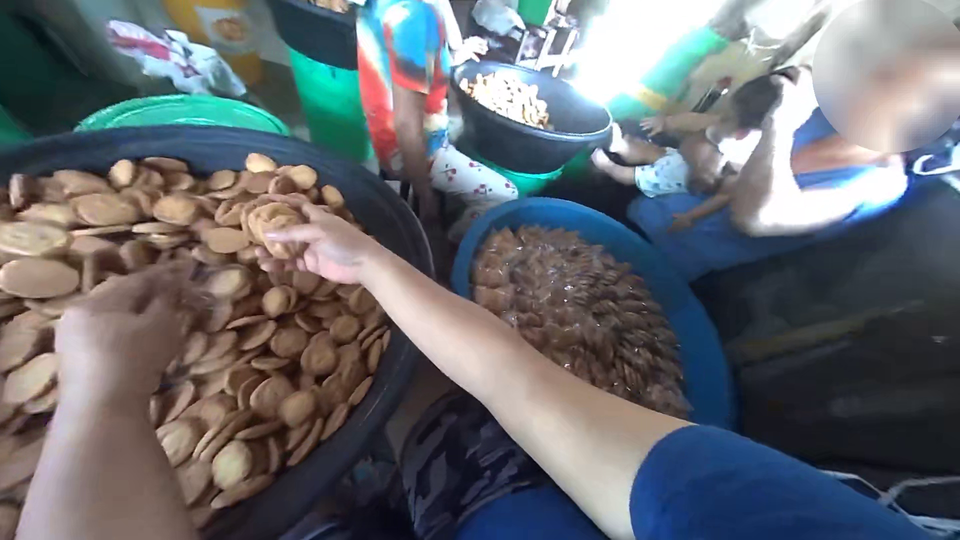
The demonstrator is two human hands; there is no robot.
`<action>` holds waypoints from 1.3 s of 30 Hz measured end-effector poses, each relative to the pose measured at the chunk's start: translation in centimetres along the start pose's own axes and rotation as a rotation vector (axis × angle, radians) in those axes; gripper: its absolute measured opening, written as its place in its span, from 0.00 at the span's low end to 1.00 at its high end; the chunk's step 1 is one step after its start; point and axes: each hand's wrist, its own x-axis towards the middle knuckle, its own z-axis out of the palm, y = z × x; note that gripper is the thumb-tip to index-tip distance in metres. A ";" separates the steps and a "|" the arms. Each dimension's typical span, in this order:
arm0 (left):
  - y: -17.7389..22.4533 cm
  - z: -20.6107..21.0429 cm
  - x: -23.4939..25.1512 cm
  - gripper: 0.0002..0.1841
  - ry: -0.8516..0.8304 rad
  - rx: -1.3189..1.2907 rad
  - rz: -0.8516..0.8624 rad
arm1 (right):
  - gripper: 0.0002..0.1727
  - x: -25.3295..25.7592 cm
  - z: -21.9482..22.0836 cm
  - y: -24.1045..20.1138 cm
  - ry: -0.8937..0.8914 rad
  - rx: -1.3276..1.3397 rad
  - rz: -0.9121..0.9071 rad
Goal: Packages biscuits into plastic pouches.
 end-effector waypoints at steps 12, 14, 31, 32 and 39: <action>5.1 -1.5 -1.7 0.23 -0.042 0.012 -0.283 | 0.31 -0.1 0.1 -0.5 0.026 0.027 0.056; 4.4 -1.2 -1.5 0.32 -0.016 -0.022 -0.239 | 0.33 0.2 -0.2 -0.3 0.024 0.017 0.044; 5.1 0.4 -1.7 0.20 -0.242 -0.037 -0.038 | 0.28 -1.0 0.5 -0.3 0.000 -0.574 0.022; 5.1 0.6 -1.7 0.19 -0.249 -0.034 -0.019 | 0.27 -1.2 0.8 -0.4 -0.052 -0.629 0.053; 3.7 1.6 -1.2 0.30 -0.342 -0.180 -0.115 | 0.21 -0.7 -0.4 -0.6 -0.090 -0.568 0.198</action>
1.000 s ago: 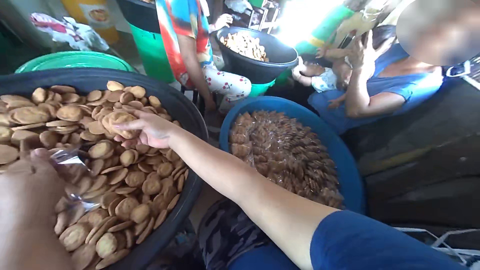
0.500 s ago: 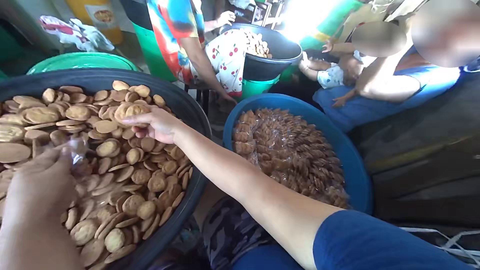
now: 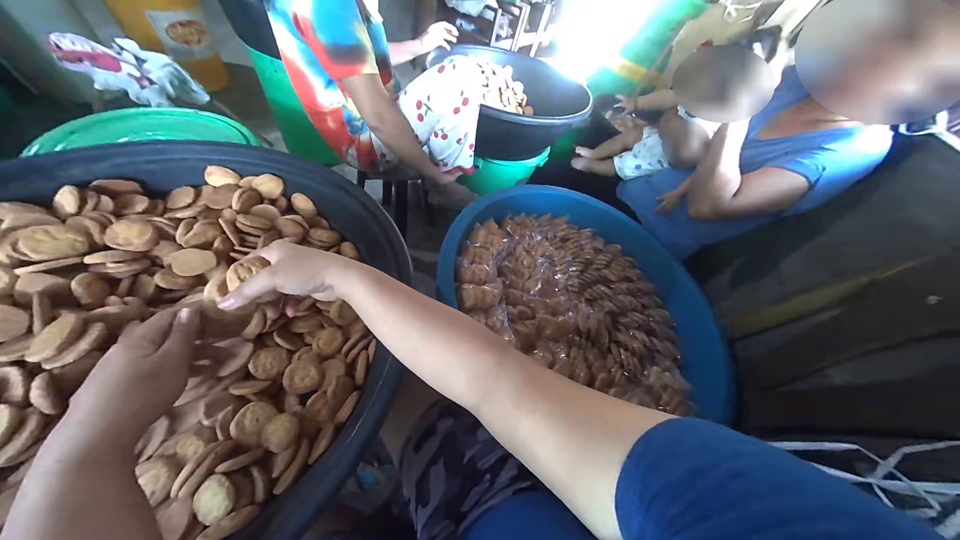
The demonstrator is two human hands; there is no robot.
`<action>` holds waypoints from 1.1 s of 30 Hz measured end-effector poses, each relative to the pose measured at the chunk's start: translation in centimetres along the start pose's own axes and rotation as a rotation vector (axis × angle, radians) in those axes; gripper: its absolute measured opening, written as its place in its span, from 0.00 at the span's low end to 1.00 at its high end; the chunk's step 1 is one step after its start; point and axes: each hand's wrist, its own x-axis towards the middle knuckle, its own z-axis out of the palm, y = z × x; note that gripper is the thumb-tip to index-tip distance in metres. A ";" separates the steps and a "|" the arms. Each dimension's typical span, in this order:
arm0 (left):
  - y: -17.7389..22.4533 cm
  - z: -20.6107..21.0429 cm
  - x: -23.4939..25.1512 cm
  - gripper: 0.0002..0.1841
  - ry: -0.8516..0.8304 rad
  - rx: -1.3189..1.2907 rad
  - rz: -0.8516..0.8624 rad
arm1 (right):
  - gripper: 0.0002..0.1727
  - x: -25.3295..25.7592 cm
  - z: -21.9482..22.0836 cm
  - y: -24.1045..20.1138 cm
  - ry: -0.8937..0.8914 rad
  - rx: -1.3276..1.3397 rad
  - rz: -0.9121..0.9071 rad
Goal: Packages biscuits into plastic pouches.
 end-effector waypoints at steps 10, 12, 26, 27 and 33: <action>1.7 0.4 -0.6 0.34 0.221 0.156 0.045 | 0.24 -0.4 0.7 -0.4 -0.050 -0.014 0.016; 1.9 0.4 -0.6 0.34 0.261 0.132 0.032 | 0.23 -0.6 0.7 -0.6 -0.079 0.007 0.002; 2.3 0.9 -0.5 0.22 0.143 -0.542 -0.116 | 0.16 -0.1 2.4 0.0 0.151 -0.448 -0.460; 3.1 0.5 -1.0 0.21 0.149 -0.601 -0.096 | 0.15 -0.2 2.6 0.1 0.138 -0.434 -0.527; 3.4 -1.9 -2.4 0.17 0.223 -0.512 0.027 | 0.05 -0.4 3.1 0.5 0.208 -0.526 -0.893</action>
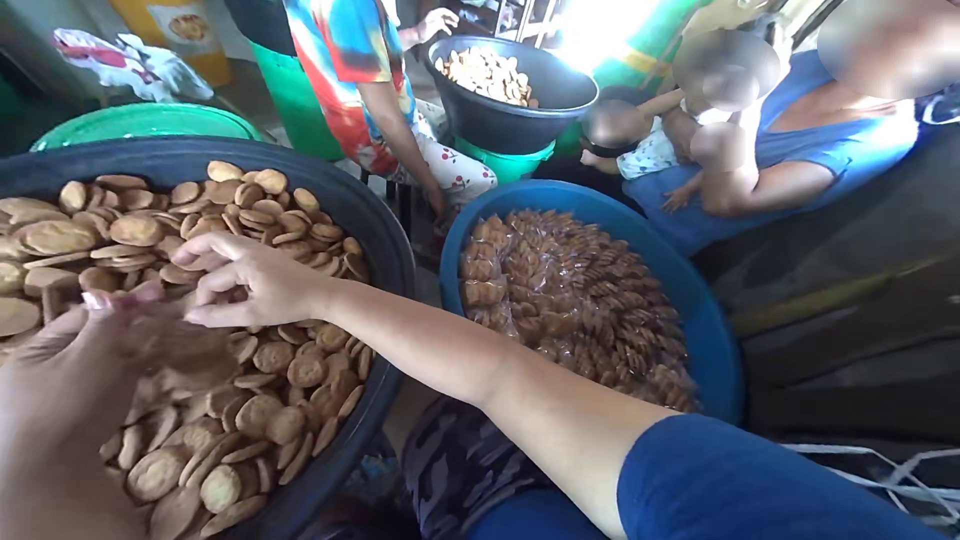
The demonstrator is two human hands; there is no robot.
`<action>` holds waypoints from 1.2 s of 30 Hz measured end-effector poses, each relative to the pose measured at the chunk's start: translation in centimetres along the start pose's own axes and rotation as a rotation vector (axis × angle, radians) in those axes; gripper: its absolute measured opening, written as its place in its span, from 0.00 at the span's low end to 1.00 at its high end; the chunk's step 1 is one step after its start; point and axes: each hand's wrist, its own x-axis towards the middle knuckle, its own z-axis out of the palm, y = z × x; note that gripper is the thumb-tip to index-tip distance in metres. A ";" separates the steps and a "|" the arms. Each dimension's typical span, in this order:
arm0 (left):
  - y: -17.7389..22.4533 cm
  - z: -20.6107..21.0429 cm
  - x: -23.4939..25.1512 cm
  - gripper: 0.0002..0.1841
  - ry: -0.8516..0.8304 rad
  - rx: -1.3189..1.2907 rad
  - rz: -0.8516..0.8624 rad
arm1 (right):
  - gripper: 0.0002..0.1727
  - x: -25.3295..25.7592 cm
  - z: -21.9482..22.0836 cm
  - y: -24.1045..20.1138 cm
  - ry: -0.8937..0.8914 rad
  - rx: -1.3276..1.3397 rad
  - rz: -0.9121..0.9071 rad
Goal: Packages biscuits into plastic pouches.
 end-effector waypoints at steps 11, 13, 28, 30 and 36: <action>-2.5 -2.3 1.0 0.19 0.081 0.204 -0.073 | 0.10 0.3 0.7 -1.7 0.029 0.012 0.334; -2.6 -1.8 1.5 0.24 0.233 0.235 -0.031 | 0.14 0.9 0.7 -2.2 0.008 0.321 0.647; -1.1 2.4 0.5 0.19 0.149 -0.669 0.135 | 0.36 0.0 4.7 -2.9 0.077 0.236 -0.095; -0.1 3.0 -0.7 0.15 0.025 -0.681 0.128 | 0.33 0.4 4.7 -3.2 0.169 0.086 -0.208; 1.7 3.7 -0.8 0.37 0.158 -0.441 -0.236 | 0.26 -4.7 -4.0 -6.0 0.274 0.276 0.132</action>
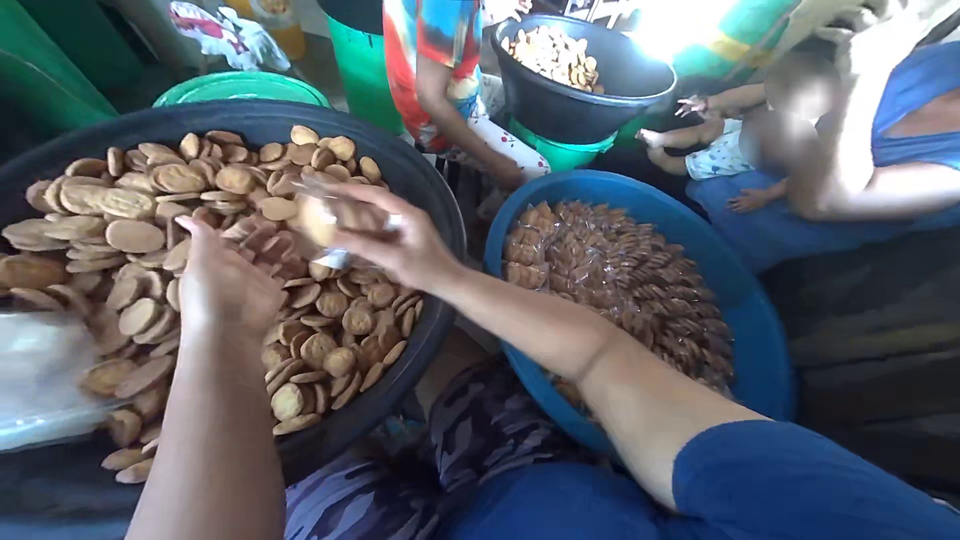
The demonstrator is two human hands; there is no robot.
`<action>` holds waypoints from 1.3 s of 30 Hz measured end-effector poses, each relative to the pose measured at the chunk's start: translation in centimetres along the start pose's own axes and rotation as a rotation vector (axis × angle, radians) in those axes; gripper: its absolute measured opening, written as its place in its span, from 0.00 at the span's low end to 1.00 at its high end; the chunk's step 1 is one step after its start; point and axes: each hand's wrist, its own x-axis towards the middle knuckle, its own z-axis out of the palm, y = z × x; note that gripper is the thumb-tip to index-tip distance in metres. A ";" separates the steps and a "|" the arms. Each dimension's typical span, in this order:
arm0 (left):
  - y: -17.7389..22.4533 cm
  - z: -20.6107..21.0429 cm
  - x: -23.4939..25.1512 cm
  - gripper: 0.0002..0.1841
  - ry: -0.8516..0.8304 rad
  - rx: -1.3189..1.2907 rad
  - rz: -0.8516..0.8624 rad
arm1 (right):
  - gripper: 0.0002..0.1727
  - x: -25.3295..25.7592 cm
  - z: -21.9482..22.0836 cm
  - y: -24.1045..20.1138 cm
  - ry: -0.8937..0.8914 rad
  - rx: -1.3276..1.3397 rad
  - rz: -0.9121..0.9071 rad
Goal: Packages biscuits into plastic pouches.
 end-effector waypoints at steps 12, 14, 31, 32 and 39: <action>1.7 -0.3 -0.7 0.34 -0.016 -0.109 0.079 | 0.26 -17.5 -26.2 -2.6 0.539 -0.139 0.787; 1.2 -0.1 -0.5 0.33 -0.021 -0.073 0.058 | 0.24 -18.7 -25.0 -3.0 0.202 -0.249 1.047; 1.1 -0.3 -0.2 0.29 -0.005 0.069 0.022 | 0.31 -24.1 -22.6 -0.2 -0.569 -0.403 1.271; 1.0 -0.4 -0.2 0.27 -0.011 0.128 0.041 | 0.31 -24.0 -22.0 0.0 -0.545 -0.489 1.303; 1.4 -2.1 0.2 0.16 0.030 0.361 0.209 | 0.58 -26.3 -21.6 0.8 -0.281 -0.925 1.224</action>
